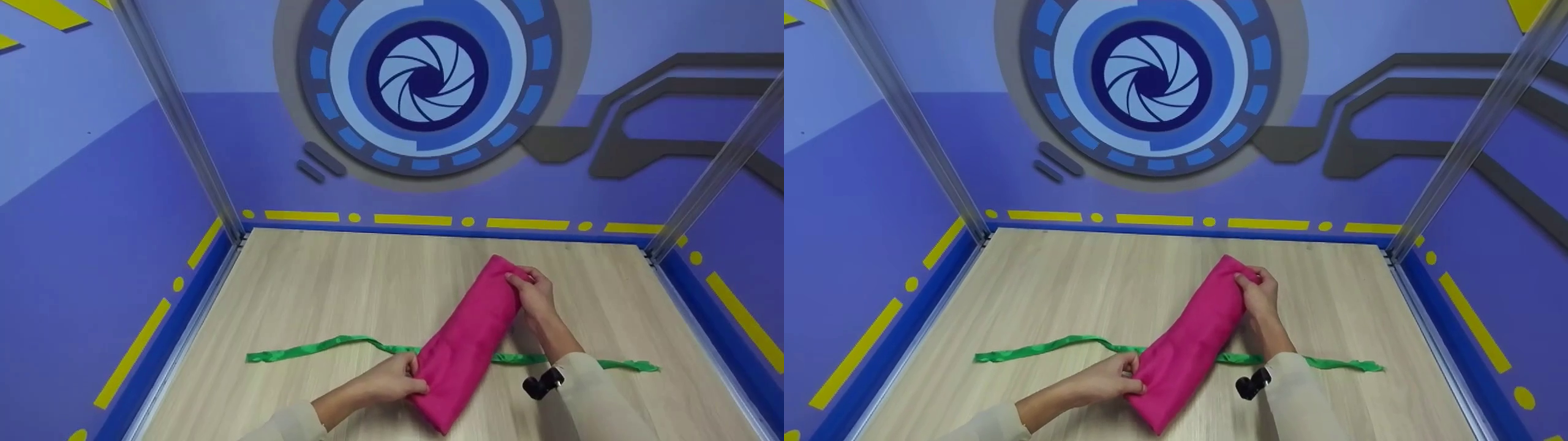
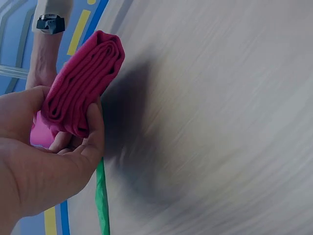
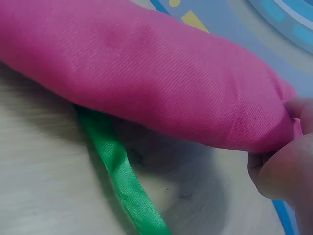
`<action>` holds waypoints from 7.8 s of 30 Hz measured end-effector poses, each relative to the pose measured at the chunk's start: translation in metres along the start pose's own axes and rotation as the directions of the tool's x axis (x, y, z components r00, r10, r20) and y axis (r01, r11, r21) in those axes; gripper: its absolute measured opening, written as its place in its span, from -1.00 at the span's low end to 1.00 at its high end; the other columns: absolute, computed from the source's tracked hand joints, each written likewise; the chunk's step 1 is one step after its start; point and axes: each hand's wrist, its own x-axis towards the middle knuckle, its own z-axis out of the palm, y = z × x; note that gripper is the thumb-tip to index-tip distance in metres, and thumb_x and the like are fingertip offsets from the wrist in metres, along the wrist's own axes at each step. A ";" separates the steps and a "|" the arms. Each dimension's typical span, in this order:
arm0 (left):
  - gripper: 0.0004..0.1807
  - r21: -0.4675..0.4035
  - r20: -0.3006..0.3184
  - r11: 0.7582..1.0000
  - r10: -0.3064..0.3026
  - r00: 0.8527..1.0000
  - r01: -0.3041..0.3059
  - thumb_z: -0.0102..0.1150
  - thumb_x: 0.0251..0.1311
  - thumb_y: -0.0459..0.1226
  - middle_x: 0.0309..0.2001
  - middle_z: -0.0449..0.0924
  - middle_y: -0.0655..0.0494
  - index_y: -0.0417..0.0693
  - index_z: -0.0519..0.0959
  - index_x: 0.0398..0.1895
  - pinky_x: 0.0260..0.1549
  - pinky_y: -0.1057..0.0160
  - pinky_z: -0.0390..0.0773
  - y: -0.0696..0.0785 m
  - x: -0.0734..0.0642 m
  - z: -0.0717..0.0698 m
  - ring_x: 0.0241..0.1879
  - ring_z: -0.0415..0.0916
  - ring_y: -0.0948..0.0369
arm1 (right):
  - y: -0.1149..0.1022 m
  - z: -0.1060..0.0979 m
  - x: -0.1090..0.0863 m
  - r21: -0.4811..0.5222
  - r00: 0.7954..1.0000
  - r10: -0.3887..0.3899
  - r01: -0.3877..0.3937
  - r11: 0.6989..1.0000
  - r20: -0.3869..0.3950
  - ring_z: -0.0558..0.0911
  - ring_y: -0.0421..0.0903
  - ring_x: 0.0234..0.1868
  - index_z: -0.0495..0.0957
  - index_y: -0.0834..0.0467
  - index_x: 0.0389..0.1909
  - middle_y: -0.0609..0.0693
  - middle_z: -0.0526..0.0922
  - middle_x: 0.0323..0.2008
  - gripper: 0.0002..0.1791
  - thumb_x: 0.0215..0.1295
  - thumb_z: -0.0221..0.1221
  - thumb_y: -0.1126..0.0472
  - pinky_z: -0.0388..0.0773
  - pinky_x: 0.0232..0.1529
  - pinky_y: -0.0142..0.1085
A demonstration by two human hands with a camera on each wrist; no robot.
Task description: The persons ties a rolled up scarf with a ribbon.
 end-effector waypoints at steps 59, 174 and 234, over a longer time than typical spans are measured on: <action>-0.53 0.363 -0.187 0.928 -0.016 0.982 0.084 0.53 0.24 -0.03 -0.32 0.57 0.14 -0.23 0.65 -0.04 -0.32 0.20 0.52 -0.005 0.033 0.000 -0.37 0.50 0.22 | 0.034 -0.010 -0.045 -0.651 0.994 0.033 0.043 0.758 0.105 0.63 0.15 -0.17 0.50 0.49 0.06 0.31 0.66 -0.17 -0.47 0.42 0.29 0.07 0.62 -0.15 -0.10; -0.69 0.343 -0.059 0.932 0.143 0.988 -0.114 0.44 0.33 -0.16 -0.38 0.58 0.22 -0.10 0.56 -0.02 -0.29 0.34 0.57 -0.014 0.024 0.043 -0.39 0.50 0.39 | 0.061 0.045 -0.012 -0.374 0.977 -0.050 0.126 0.919 0.207 0.56 0.02 -0.10 0.51 0.35 0.23 0.18 0.58 -0.06 -0.59 0.51 0.29 0.23 0.55 -0.13 -0.28; -0.63 0.304 -0.076 0.951 0.077 0.994 -0.050 0.42 0.36 -0.10 -0.27 0.65 0.15 -0.13 0.58 0.04 -0.20 0.26 0.61 -0.014 0.026 0.039 -0.30 0.56 0.34 | 0.061 0.049 -0.005 -0.436 0.984 -0.087 0.146 0.888 0.153 0.58 0.01 -0.16 0.56 0.30 0.14 0.16 0.61 -0.13 -0.69 0.49 0.29 0.26 0.53 -0.19 -0.27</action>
